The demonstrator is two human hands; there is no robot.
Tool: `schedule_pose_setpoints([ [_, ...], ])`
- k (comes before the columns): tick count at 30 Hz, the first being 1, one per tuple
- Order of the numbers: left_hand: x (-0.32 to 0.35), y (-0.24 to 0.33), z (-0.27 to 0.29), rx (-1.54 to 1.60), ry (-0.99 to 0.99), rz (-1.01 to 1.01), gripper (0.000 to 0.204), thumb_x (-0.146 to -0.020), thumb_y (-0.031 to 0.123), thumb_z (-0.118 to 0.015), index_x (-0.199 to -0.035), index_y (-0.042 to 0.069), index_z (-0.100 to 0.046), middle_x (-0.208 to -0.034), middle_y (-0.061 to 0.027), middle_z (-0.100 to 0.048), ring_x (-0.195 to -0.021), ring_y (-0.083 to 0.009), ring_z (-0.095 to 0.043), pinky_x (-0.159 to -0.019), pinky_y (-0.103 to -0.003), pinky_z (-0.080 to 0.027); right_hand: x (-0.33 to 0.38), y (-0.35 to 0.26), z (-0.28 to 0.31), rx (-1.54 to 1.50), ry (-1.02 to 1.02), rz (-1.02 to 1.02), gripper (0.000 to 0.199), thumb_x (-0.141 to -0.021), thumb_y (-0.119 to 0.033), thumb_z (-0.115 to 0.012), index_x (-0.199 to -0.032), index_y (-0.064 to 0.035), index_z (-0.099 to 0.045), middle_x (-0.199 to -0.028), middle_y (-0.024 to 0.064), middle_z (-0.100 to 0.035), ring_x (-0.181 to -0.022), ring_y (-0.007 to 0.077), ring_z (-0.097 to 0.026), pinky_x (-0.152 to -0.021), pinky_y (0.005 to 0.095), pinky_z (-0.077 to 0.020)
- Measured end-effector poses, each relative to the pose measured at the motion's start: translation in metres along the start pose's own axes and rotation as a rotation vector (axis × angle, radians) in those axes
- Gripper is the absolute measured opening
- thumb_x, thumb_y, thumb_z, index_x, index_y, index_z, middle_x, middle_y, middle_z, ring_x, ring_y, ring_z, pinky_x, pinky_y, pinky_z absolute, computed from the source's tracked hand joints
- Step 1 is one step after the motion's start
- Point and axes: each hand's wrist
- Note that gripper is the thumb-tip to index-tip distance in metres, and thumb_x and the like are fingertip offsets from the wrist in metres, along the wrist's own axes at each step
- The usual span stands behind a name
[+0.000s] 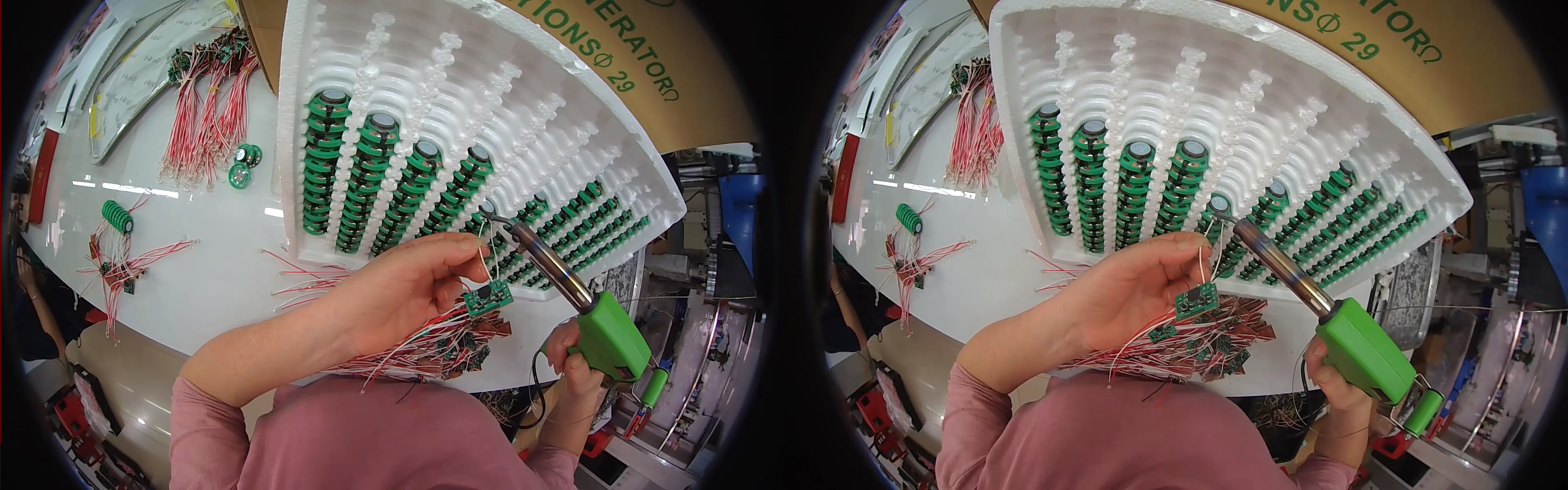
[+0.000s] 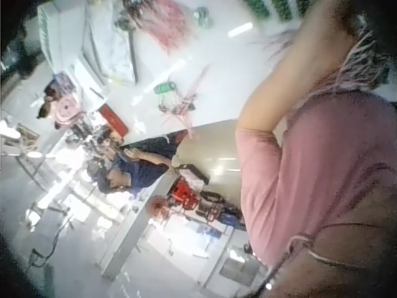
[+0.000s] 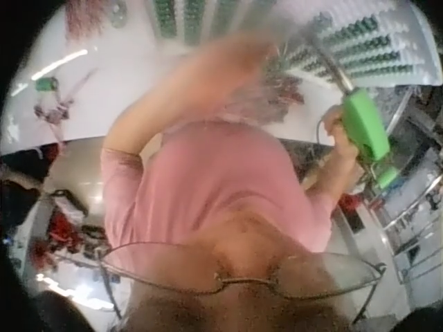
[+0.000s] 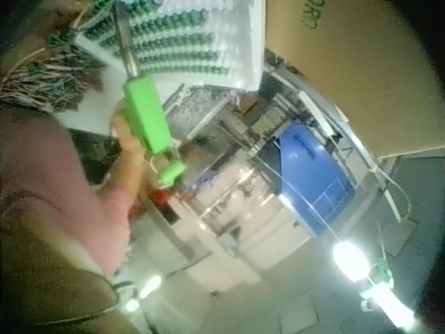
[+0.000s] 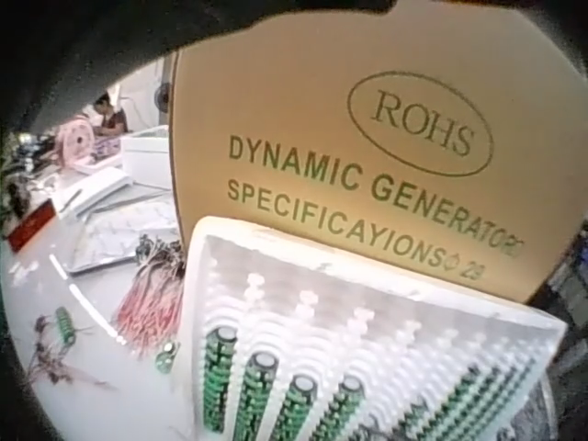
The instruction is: The person assembles electronic components by soldering wires to small electronic sensors with a handheld soldering iron.
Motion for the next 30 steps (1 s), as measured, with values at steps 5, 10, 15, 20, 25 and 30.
schedule_pose_setpoints([
  [5, -0.002, -0.002, 0.001, -0.002, -0.008, -0.013, 0.014, -0.086, 0.021, -0.053, -0.094, 0.01, -0.057, -0.081, 0.0028, -0.056, -0.067, -0.0032, -0.043, -0.058, -0.017, -0.033, 0.007, 0.007, 0.003, 0.065, 0.06, 0.015, 0.042, -0.073, -0.034, -0.07, -0.083, 0.0005, -0.049, -0.068, 0.0052, -0.048, -0.054, 0.0124, -0.044, -0.047, 0.0243, -0.036],
  [10, 0.001, 0.0, 0.0, 0.032, -0.018, 0.012, 0.013, -0.084, 0.02, -0.054, -0.088, 0.008, -0.055, -0.083, 0.0024, -0.052, -0.082, -0.0075, -0.047, -0.075, -0.021, -0.039, 0.005, 0.002, 0.003, 0.069, 0.037, -0.035, 0.045, -0.072, -0.036, -0.07, -0.086, 0.0011, -0.049, -0.07, 0.0052, -0.049, -0.057, 0.0129, -0.046, -0.051, 0.0247, -0.0381],
  [15, 0.0, -0.001, 0.0, 0.028, -0.015, 0.01, 0.013, -0.084, 0.02, -0.054, -0.088, 0.008, -0.055, -0.083, 0.0023, -0.052, -0.082, -0.0075, -0.047, -0.075, -0.022, -0.039, 0.008, 0.004, 0.007, 0.08, 0.024, -0.035, 0.045, -0.072, -0.036, -0.07, -0.089, 0.0007, -0.05, -0.075, 0.0056, -0.051, -0.061, 0.0143, -0.048, -0.053, 0.0242, -0.039],
  [20, 0.002, 0.0, -0.001, 0.032, -0.02, 0.017, 0.012, -0.084, 0.02, -0.054, -0.088, 0.009, -0.055, -0.084, 0.0026, -0.053, -0.083, -0.0073, -0.047, -0.076, -0.021, -0.038, 0.015, 0.013, 0.02, 0.182, 0.011, -0.006, 0.045, -0.073, -0.039, -0.069, -0.092, -0.001, -0.052, -0.08, 0.0044, -0.052, -0.07, 0.0144, -0.049, -0.061, 0.0262, -0.04],
  [25, 0.001, 0.0, -0.002, 0.016, -0.015, 0.02, 0.012, -0.083, 0.021, -0.054, -0.089, 0.01, -0.056, -0.085, 0.0033, -0.054, -0.084, -0.0067, -0.046, -0.075, -0.021, -0.038, 0.028, 0.024, 0.036, 0.25, 0.013, -0.037, 0.053, -0.074, -0.041, -0.067, -0.104, -0.0007, -0.051, -0.095, 0.0042, -0.053, -0.087, 0.0159, -0.049, -0.078, 0.0289, -0.0393],
  [30, 0.002, 0.002, -0.002, 0.006, -0.022, 0.03, 0.013, -0.083, 0.021, -0.054, -0.089, 0.01, -0.056, -0.085, 0.0032, -0.053, -0.084, -0.0067, -0.047, -0.075, -0.021, -0.038, 0.034, 0.033, 0.045, 0.219, -0.012, -0.032, 0.065, -0.075, -0.043, -0.065, -0.118, 0.0011, -0.044, -0.114, 0.0064, -0.049, -0.103, 0.0167, -0.045, -0.087, 0.0285, -0.036],
])
Point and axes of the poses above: each hand's wrist, its own x-axis away from the middle knuckle, its own z-axis out of the back of the hand, y = z × x
